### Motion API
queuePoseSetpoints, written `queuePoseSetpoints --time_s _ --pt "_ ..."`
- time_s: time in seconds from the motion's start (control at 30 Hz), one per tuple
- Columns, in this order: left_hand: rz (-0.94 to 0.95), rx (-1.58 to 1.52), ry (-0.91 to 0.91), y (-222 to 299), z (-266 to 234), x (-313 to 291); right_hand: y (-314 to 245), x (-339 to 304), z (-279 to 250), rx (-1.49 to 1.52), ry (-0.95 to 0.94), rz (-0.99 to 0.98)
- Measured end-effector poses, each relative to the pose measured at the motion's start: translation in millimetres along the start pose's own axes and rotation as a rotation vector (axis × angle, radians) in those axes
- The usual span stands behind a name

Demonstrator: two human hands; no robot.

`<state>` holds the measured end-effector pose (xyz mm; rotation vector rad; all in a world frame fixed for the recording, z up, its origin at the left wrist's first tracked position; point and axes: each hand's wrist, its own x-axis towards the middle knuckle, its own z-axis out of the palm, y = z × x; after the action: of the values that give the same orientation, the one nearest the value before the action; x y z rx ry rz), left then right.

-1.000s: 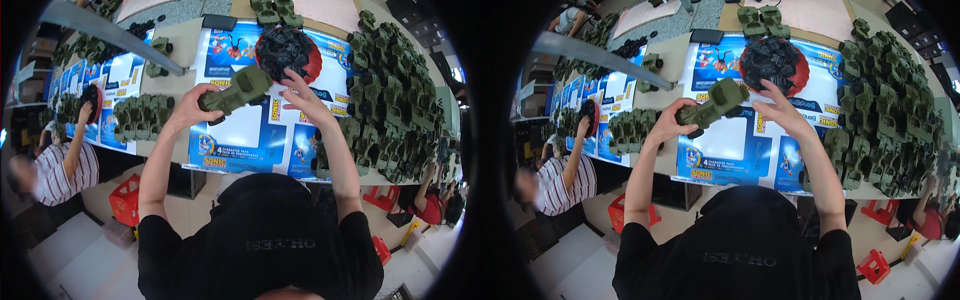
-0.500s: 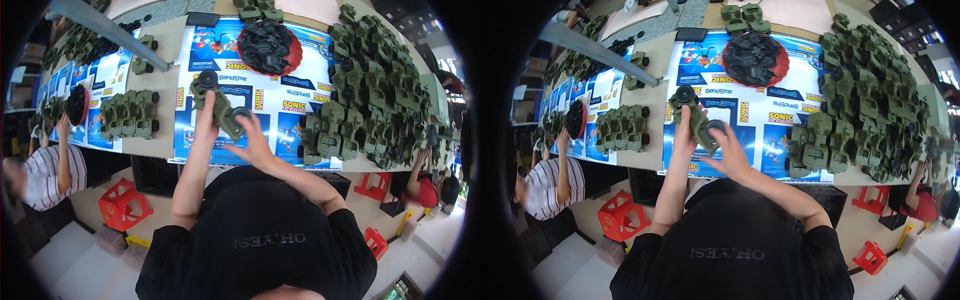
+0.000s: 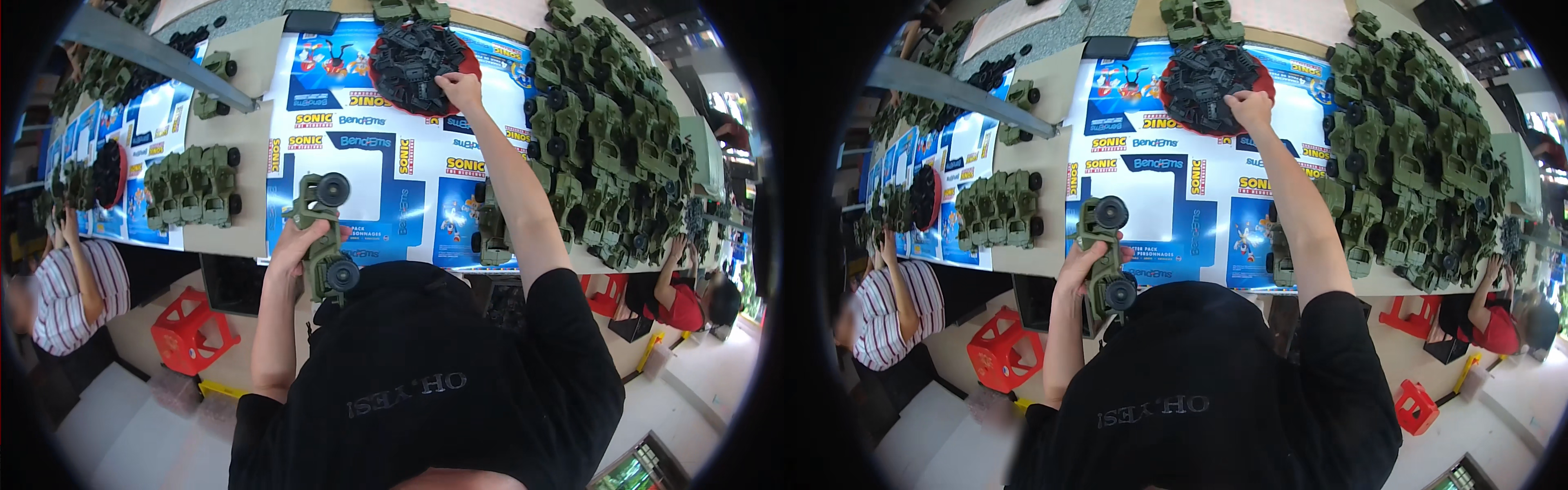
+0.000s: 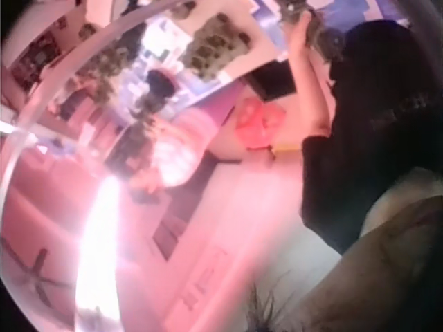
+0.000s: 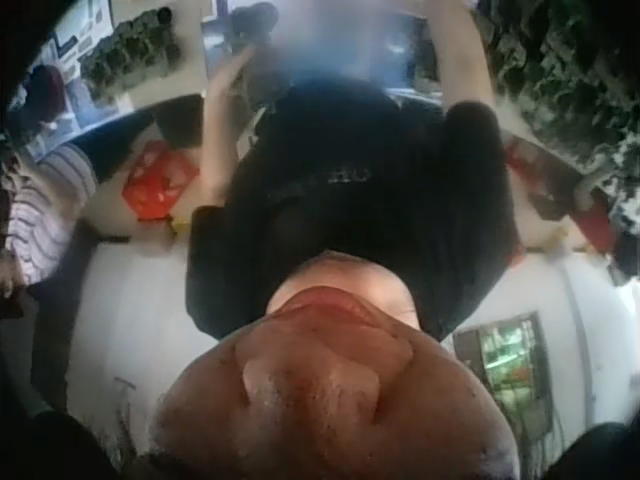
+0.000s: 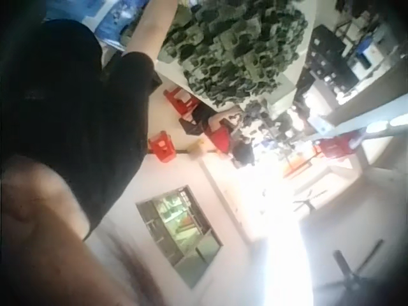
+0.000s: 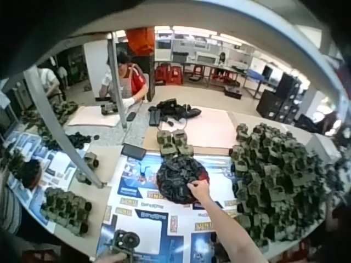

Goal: The person repeatedly picks up green plastic toy vehicle bodies and black plastic wheel assemblies from a table. They attach the wheel assemblies to the vehicle bodies by hand, then place the assembled units onto a large stack of similar items. The process is repeated continuously throughout the clip.

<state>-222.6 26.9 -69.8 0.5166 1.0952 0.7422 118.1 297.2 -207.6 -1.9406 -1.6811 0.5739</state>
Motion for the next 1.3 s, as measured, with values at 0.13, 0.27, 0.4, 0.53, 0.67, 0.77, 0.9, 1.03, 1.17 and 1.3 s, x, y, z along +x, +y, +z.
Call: queuePoseSetpoints --time_s 0.13,0.27,0.4,0.53,0.67,0.77,0.9,1.03,1.17,1.3 --pt "0.127 0.146 0.027 4 18 4 -12 -11 -21 0.135 0.174 -0.132" --pt "0.204 0.304 -0.046 11 39 15 -60 -64 -77 0.231 0.127 -0.117" --pt "0.242 0.491 -0.161 21 68 26 -92 -135 -132 0.115 -0.043 -0.35" --pt "0.292 0.683 -0.224 29 95 19 -119 -186 -154 -0.144 -0.049 -0.559" --pt "0.275 0.862 -0.25 29 107 15 -137 -222 -163 0.17 -0.182 -0.491" --pt "0.256 0.82 -0.282 28 102 8 -135 -216 -178 0.5 -0.638 -0.062" --pt "0.215 0.685 -0.344 31 97 -2 -124 -214 -175 0.574 -0.73 -0.151" --pt "0.165 0.682 -0.428 40 102 -10 -126 -223 -148 0.741 -0.583 -0.238" --pt "0.168 0.744 -0.395 39 103 -12 -133 -228 -139 0.893 -0.62 0.036" --pt "0.164 0.803 -0.33 40 106 -18 -138 -235 -135 0.973 -0.585 0.188"
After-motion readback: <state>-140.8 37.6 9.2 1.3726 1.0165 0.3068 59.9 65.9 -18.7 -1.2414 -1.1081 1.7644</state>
